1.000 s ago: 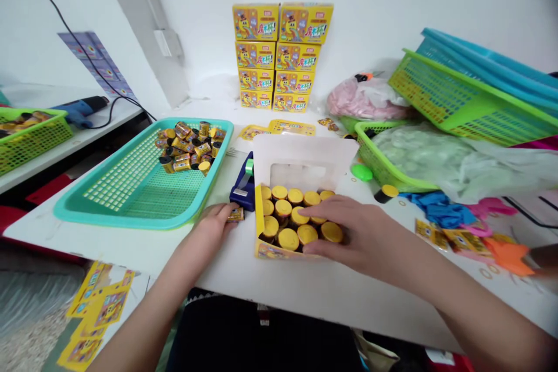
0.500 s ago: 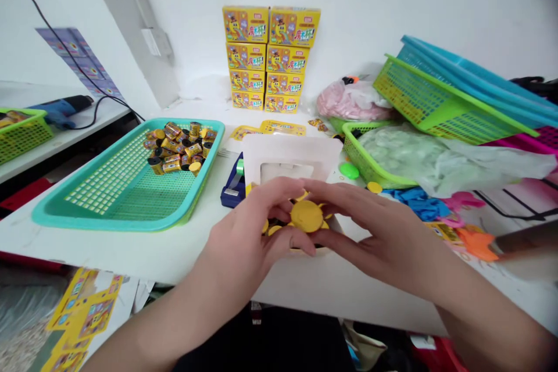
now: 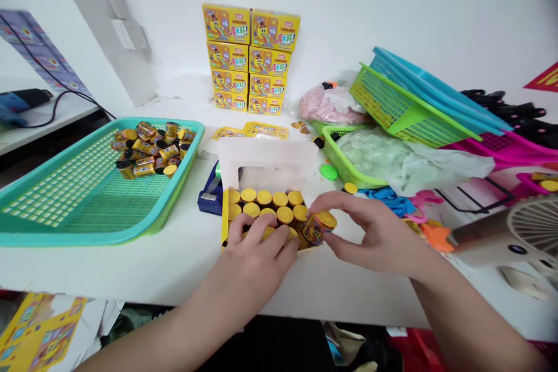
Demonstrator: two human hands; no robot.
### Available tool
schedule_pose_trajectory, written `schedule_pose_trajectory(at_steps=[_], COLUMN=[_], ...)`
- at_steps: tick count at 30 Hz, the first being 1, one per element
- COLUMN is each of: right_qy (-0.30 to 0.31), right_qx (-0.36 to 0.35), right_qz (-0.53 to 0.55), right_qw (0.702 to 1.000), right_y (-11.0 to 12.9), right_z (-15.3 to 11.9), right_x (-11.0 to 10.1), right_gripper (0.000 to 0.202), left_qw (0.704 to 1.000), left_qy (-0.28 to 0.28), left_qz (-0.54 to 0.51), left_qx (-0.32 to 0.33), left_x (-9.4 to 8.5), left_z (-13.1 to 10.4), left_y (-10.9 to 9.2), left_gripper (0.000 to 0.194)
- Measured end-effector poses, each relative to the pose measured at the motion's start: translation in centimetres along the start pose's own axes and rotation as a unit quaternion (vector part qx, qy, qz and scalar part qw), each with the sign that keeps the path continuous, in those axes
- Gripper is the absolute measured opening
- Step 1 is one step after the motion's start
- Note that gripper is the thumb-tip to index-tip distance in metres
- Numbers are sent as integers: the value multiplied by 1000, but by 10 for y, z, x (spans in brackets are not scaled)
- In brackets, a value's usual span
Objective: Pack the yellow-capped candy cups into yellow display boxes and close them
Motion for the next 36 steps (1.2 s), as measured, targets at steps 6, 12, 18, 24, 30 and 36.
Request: schedule_pose_trajectory(at_steps=[6,12,18,24,30,36], right_qy=[96,138,65,-25,-57,-93], right_qx=[-49,-25,-72,-87,-51,-41], right_qz=[-76,-88,187,252,252,227], right_qw=[991,986,978,964,965,969], right_y=[15,-23,-74,-88,-111,-123], right_z=[8,2,3,-5,-25,-41], right_x=[17,24,57,58,30,23], right_gripper=[35,84,113,86,81,74], left_qw=[1000,994,920,899,860,904], left_qy=[2,-67,-51,-97,-71,-21], left_qz=[5,-87,-338,-407,-489,-421], left_qx=[6,8,-192,-126,-127,-68], left_x=[-4,-25,30,32,49,69], left_z=[6,-21,-71,-53,-23,8], left_y=[-4,23,102,99,79,73], left_gripper=[16,47,100,77,77,76])
Point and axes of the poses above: each hand's wrist, its own z-axis towards the middle knuckle, its own x-axis out of the palm, y = z × x, the point moved 9 cm from there along z, towards the middle knuckle, and after that the axes turned 3 degrees about y, right-handed, at the moved point
